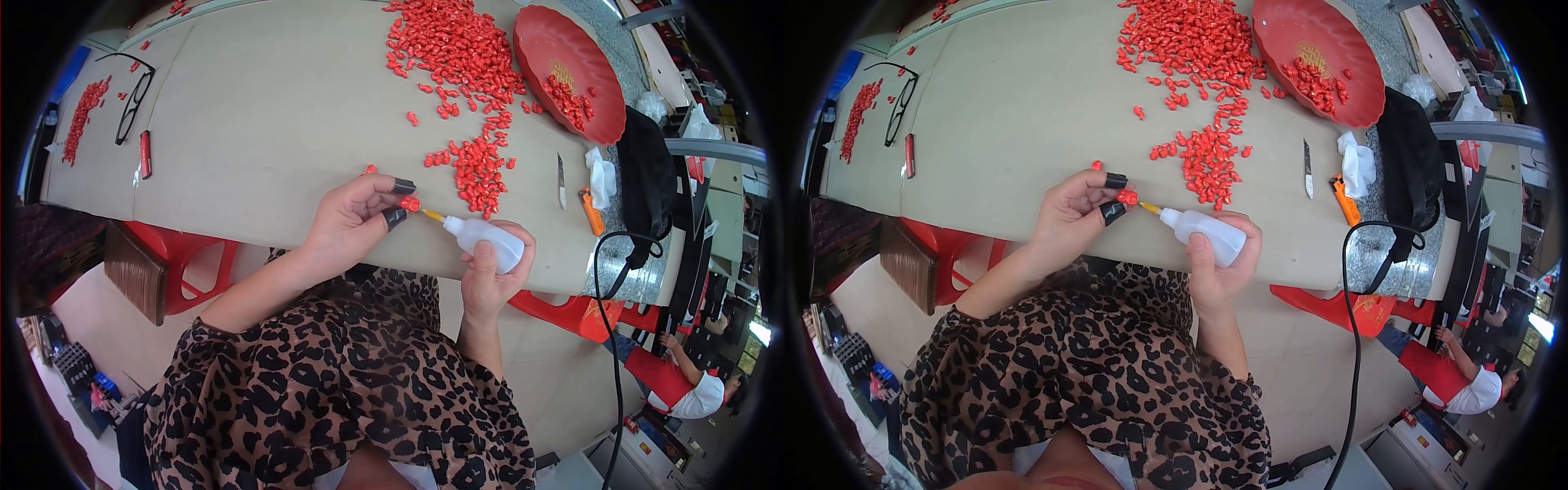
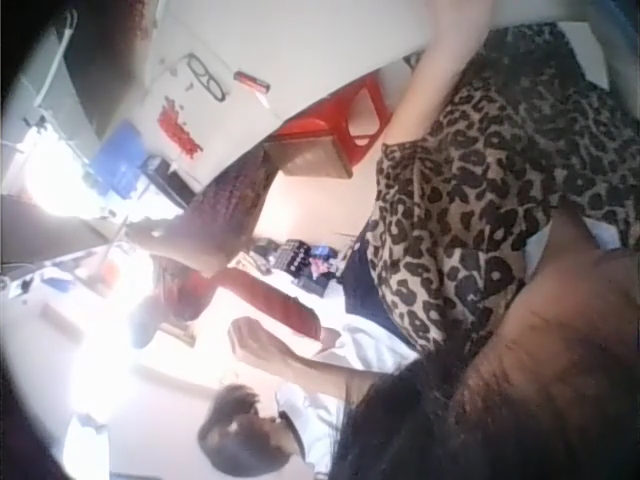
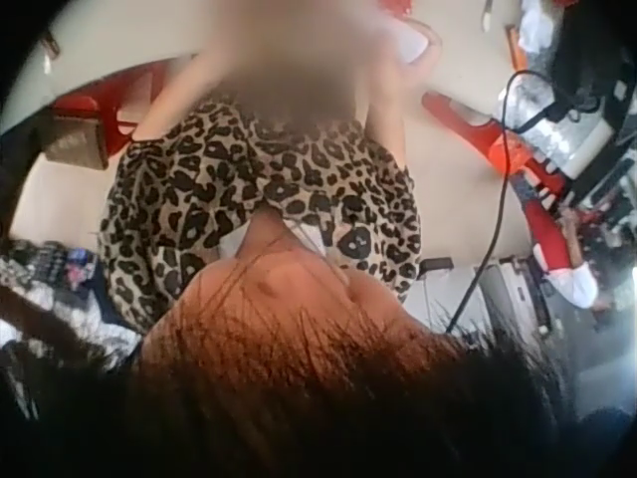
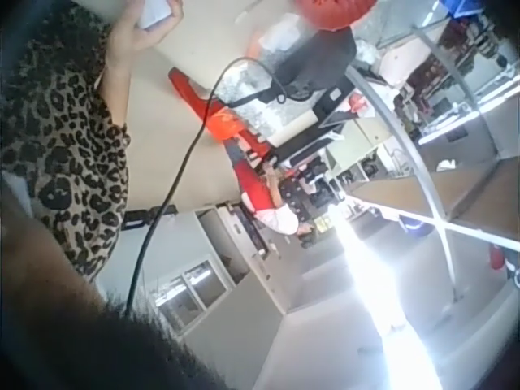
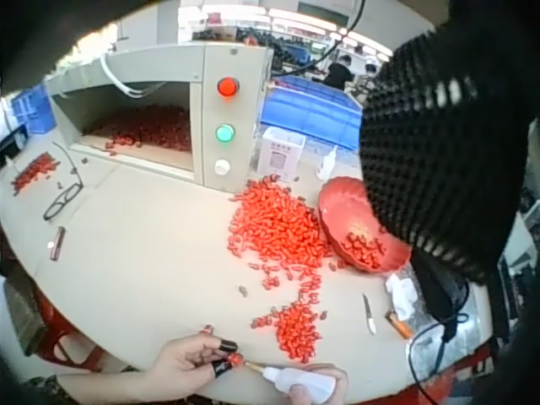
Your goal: The person applies glue from a glue bottle to a red plastic toy component, then attaches the component to a black base by hand.
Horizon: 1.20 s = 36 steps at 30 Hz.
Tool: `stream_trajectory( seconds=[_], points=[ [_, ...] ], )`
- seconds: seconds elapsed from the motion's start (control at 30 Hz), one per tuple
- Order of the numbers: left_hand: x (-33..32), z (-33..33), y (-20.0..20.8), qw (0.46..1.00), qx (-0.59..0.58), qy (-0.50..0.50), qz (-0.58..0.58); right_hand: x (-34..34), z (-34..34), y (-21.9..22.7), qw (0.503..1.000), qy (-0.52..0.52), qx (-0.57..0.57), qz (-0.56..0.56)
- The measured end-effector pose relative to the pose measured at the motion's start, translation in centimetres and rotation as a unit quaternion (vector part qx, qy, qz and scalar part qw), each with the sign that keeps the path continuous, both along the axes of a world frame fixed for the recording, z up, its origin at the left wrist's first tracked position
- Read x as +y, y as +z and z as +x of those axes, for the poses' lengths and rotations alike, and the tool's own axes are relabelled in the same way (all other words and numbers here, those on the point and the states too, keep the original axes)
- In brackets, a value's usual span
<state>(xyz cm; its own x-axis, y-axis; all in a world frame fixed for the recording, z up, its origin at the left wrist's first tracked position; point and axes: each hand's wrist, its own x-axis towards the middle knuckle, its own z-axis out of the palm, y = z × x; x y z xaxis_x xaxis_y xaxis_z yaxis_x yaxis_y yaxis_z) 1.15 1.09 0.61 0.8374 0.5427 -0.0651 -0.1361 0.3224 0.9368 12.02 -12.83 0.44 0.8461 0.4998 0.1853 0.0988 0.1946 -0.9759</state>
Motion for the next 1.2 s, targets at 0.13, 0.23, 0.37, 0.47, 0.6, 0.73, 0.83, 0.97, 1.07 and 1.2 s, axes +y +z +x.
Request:
stream_trajectory(
  seconds=[0.13, 0.23, 0.37, 0.47, 0.6, 0.73, 0.83, 0.97, 1.07, 1.2],
  points=[
    [0.0, -0.1, -0.3, 1.000, -0.005, 0.001, 0.004, 0.0, 0.6, 0.8, 0.988, 0.034, 0.133, 0.071],
    [0.0, -0.1, -0.6, 1.000, -0.028, -0.003, -0.007, -0.1, 1.9, 0.6, 0.971, 0.050, 0.192, 0.131],
    [0.0, -0.2, -0.5, 0.999, -0.041, -0.001, -0.005, -0.3, 3.1, 1.5, 0.971, 0.024, 0.209, 0.111],
    [0.0, -0.2, -0.5, 0.998, -0.056, -0.008, -0.004, -1.4, 4.3, 0.8, 0.982, -0.010, 0.158, 0.102],
    [0.0, -0.1, -0.1, 0.998, -0.061, -0.003, -0.022, -1.7, 5.5, 1.1, 0.995, -0.069, 0.070, 0.027],
    [-0.1, -0.1, 0.1, 0.998, -0.039, 0.005, -0.050, -1.9, 6.6, 0.6, 0.992, -0.119, -0.007, -0.039],
    [-0.3, -0.1, 0.2, 0.998, -0.024, 0.008, -0.052, -2.2, 7.3, 0.3, 0.992, -0.106, 0.003, -0.076],
    [-0.7, -0.2, 0.7, 0.996, -0.010, -0.024, -0.082, -2.3, 7.1, 0.5, 0.990, -0.093, 0.011, -0.110],
    [-1.1, 0.0, 0.6, 0.992, -0.017, -0.031, -0.125, -2.4, 6.8, 0.7, 0.988, -0.088, -0.007, -0.129],
    [-1.1, -0.2, 0.5, 0.986, -0.027, -0.038, -0.161, -3.4, 5.2, 0.8, 0.952, -0.195, -0.154, -0.176]
  ],
)
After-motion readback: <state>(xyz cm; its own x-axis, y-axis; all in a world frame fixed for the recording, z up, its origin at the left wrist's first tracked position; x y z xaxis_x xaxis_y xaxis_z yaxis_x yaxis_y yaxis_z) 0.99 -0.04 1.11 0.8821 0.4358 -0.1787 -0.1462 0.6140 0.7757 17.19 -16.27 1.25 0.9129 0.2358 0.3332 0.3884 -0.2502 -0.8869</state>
